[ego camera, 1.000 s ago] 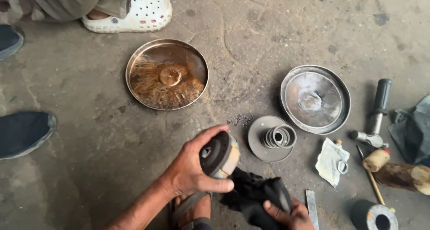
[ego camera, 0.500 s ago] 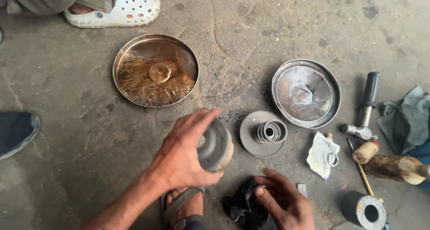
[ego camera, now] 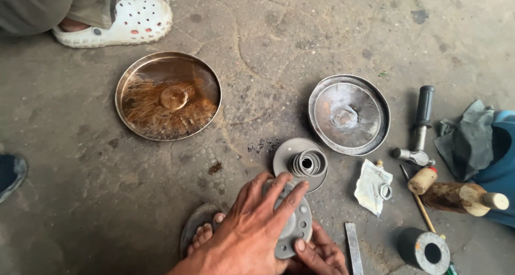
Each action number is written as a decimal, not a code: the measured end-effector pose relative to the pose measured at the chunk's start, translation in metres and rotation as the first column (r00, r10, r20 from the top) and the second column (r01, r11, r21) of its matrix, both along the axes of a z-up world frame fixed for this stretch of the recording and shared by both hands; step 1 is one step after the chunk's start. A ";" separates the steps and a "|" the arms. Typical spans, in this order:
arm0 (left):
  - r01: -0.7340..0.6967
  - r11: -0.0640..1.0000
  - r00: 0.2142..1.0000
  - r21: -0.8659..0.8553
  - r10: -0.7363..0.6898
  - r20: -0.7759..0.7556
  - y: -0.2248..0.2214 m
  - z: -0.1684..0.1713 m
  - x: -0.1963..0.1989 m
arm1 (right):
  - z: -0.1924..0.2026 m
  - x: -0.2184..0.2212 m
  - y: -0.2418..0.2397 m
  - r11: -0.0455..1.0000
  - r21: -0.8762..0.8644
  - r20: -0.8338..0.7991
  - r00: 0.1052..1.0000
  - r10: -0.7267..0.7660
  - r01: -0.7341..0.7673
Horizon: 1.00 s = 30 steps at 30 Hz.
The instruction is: Disassembling, cleaning, and inspecting motorcycle clutch components on a workshop floor.
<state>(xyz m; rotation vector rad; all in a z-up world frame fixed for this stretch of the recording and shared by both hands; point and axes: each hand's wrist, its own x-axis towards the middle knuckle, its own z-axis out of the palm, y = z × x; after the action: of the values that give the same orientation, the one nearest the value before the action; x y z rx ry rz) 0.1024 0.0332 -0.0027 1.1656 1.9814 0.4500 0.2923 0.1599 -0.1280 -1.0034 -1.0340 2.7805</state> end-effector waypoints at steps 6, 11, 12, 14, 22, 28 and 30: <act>-0.518 0.805 0.847 0.289 0.434 0.309 0.002 -0.025 -0.020 | -0.034 0.029 0.047 0.996 0.033 0.051 0.995 0.081 -0.082; -0.834 0.548 0.326 -0.067 0.587 0.741 0.040 -0.048 -0.042 | 0.052 -0.048 0.082 0.979 0.181 0.116 0.987 -0.115 0.093; -0.832 0.550 0.322 -0.071 0.583 0.746 0.044 -0.053 -0.043 | 0.052 -0.053 0.090 0.978 0.187 0.122 0.985 -0.118 0.094; -0.863 0.504 0.364 0.046 0.556 0.747 0.053 -0.063 -0.049 | 0.051 -0.066 0.107 0.976 0.216 0.161 0.985 -0.060 0.024; -0.921 0.357 0.150 -0.157 0.696 0.703 0.048 -0.080 -0.037 | 0.046 -0.096 0.137 0.909 0.342 0.275 0.950 0.147 -0.240; -0.923 0.360 0.164 -0.138 0.692 0.703 0.053 -0.087 -0.038 | 0.048 -0.098 0.129 0.878 0.381 0.327 0.930 0.166 -0.290; -0.920 0.373 0.199 -0.119 0.707 0.678 0.056 -0.087 -0.046 | 0.046 -0.097 0.115 0.891 0.369 0.338 0.931 0.136 -0.264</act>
<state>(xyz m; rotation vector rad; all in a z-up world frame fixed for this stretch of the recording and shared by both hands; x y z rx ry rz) 0.0561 0.0894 -0.0895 -0.1739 1.7258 1.5779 0.1954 0.2751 -0.0818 -1.3450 -1.7668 2.4207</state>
